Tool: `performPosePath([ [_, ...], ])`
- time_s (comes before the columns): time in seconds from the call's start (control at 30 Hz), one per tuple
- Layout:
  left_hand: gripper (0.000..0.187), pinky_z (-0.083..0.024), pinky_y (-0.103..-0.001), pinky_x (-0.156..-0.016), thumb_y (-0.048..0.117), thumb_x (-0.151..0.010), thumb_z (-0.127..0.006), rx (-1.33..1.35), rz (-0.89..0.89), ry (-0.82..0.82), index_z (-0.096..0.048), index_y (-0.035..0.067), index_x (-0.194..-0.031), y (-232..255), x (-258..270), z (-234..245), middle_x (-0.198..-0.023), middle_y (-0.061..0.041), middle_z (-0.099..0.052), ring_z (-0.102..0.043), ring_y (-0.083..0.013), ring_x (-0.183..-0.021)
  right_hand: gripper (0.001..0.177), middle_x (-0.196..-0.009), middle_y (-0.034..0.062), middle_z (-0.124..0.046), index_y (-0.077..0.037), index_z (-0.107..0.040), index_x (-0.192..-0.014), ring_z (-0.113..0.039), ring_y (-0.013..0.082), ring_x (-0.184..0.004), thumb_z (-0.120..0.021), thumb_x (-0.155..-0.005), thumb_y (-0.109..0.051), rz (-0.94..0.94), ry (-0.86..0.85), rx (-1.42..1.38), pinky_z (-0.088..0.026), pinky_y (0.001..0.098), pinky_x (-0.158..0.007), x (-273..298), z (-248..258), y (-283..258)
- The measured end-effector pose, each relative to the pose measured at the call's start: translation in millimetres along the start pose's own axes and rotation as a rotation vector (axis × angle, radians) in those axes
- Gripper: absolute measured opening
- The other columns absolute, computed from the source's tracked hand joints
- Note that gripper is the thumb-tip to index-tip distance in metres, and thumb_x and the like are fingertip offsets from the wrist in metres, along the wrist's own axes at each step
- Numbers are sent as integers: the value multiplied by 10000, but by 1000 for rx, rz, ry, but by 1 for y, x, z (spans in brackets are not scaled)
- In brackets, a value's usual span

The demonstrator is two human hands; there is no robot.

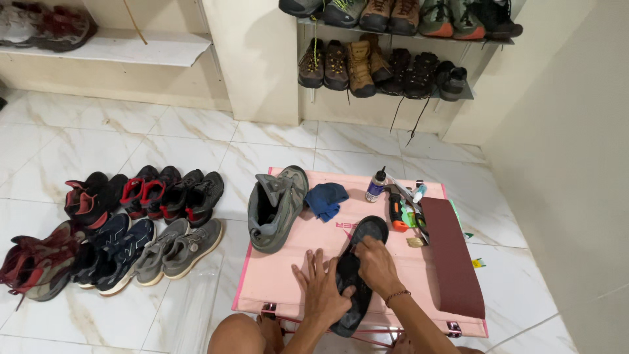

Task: The person scrubs the sole of a dark-colored shoe using a small abrasive block. They hold the shoe with one hand and rub the sole with the other, focusing on the tread area. The shoe is turned and repositioned multiple times to access different parts of the sole.

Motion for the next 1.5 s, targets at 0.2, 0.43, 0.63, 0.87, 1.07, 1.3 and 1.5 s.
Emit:
performPosePath([
  [0.2,793,69,-866,-1278,466,-868,-810,-27,-3,14,-500,176,-1538,-2,1,-2,-1808,-218,-211,-25,-484,-1713,293,-963,108,-606,-57,-723,-942,-588,358,-780,-591,-797,161,124,-73,-67,-507,452,-787,12,10,-30],
  [0.43,829,55,-866,-1274,439,-806,-848,-5,-33,91,-531,163,-1520,-1,-1,0,-1783,-242,-270,-83,-499,-1698,248,-936,153,-608,-4,-661,-787,-615,393,-864,-631,-620,177,111,-102,-8,-525,490,-826,1,13,-37],
  [0.63,774,87,-869,-1270,390,-821,-816,28,-21,46,-538,150,-1503,-1,4,2,-1793,-234,-240,-37,-497,-1706,242,-982,111,-568,-88,-679,-822,-590,379,-815,-598,-748,128,-14,-114,49,-495,472,-826,3,1,-17],
  [0.87,750,58,-866,-1275,397,-811,-825,9,-28,72,-551,156,-1466,-1,-1,2,-1783,-237,-259,-64,-502,-1700,248,-964,107,-564,-74,-687,-857,-616,386,-798,-562,-819,137,-19,-73,-89,-496,508,-783,-3,2,-8],
  [1.07,750,77,-859,-1278,405,-837,-801,4,-13,31,-511,171,-1488,1,-2,3,-1805,-233,-214,-27,-490,-1710,184,-894,78,-543,-104,-637,-801,-576,330,-807,-730,-660,-30,77,-55,-174,-476,467,-750,0,5,-22],
  [1.3,815,146,-844,-1279,462,-925,-712,-16,10,-51,-408,176,-1625,0,7,2,-1839,-237,-110,62,-470,-1722,175,-881,71,-508,-115,-573,-771,-531,293,-734,-584,-872,28,34,-26,-288,-393,456,-713,18,11,-39],
  [1.5,709,45,-881,-1266,385,-829,-825,17,-39,73,-557,142,-1439,1,2,5,-1779,-255,-259,-71,-518,-1695,390,-823,34,-551,-61,-625,-711,-593,236,-815,-470,-694,296,-92,-24,-201,-573,377,-679,0,20,-16],
])
Point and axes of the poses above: each hand's wrist, its own x-axis away from the middle knuckle, its own z-axis out of the back of the hand, y = z × x, the point moved 8 cm from there along -x, towards the middle knuckle
